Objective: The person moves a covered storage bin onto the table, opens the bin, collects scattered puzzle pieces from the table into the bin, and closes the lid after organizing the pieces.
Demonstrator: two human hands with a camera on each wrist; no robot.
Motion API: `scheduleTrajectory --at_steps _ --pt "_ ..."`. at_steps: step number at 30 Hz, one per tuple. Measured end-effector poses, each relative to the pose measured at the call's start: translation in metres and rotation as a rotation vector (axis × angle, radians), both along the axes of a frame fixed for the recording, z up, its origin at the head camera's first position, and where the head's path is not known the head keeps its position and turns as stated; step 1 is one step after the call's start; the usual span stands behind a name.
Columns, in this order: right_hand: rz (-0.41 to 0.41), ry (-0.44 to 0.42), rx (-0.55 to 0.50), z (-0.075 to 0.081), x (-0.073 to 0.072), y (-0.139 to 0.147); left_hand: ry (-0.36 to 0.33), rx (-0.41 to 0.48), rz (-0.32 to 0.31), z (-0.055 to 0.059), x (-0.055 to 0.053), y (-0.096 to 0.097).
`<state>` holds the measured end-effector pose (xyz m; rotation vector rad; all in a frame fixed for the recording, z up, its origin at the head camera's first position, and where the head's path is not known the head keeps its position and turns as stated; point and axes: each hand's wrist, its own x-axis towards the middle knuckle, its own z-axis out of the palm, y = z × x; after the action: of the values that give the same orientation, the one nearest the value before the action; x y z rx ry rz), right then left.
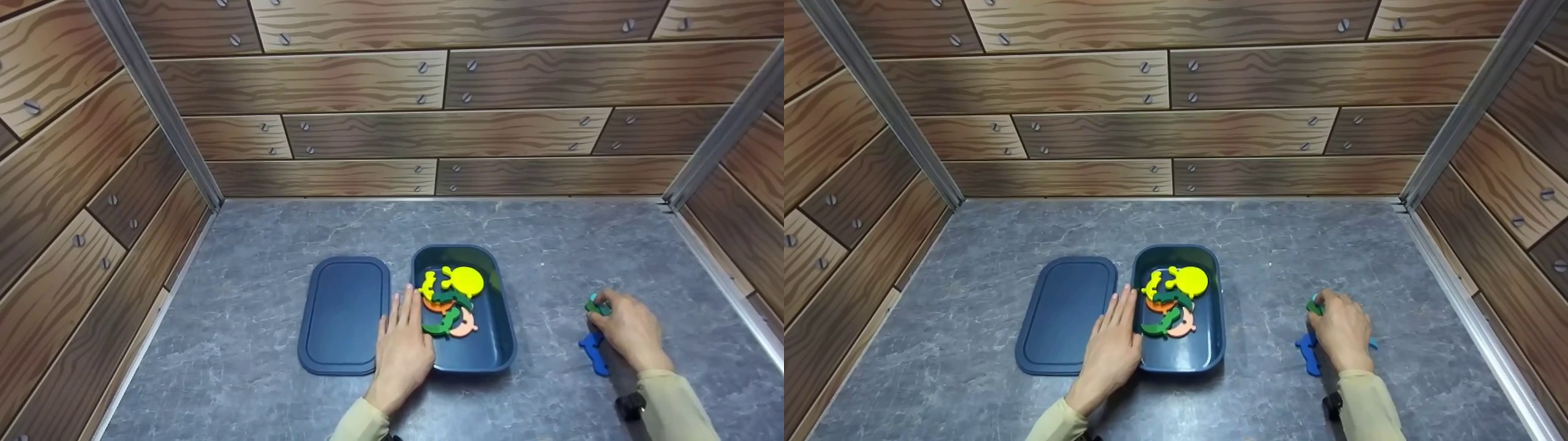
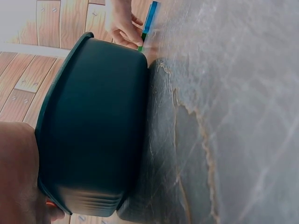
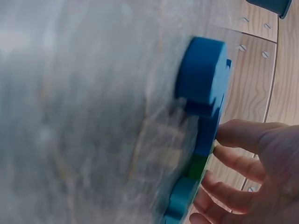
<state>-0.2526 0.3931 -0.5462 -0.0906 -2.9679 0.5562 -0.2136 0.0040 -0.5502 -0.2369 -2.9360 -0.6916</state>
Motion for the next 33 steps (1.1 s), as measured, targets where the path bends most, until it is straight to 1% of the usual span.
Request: scheduleTrajectory --at_steps 5,8,12,15,24,28,33 --pt "-0.002 0.044 0.026 -0.0003 0.0021 -0.0030 -0.013 -0.002 -0.002 0.0008 -0.0002 -0.0006" --pt "0.006 0.025 0.019 -0.0005 0.0032 -0.0038 -0.027 -0.002 -0.001 0.0007 -0.0008 -0.0005" --pt "0.009 -0.032 -0.004 0.0006 0.0038 -0.0049 -0.025 0.002 0.000 0.0000 -0.0015 -0.0006" --pt "0.002 -0.060 0.006 0.0015 0.0039 -0.0064 -0.021 0.010 0.000 0.0003 -0.0012 -0.0005" --pt "0.029 -0.018 0.023 -0.0002 0.0080 -0.0068 -0.021 0.012 -0.002 0.0007 -0.0012 0.0002" --pt "0.034 -0.032 0.021 0.0021 0.0085 -0.0079 -0.018 0.014 -0.004 0.0005 -0.0011 0.0002" --pt "0.049 -0.051 -0.012 0.0050 0.0065 -0.0101 -0.016 0.012 -0.002 -0.0005 -0.0005 -0.0002"
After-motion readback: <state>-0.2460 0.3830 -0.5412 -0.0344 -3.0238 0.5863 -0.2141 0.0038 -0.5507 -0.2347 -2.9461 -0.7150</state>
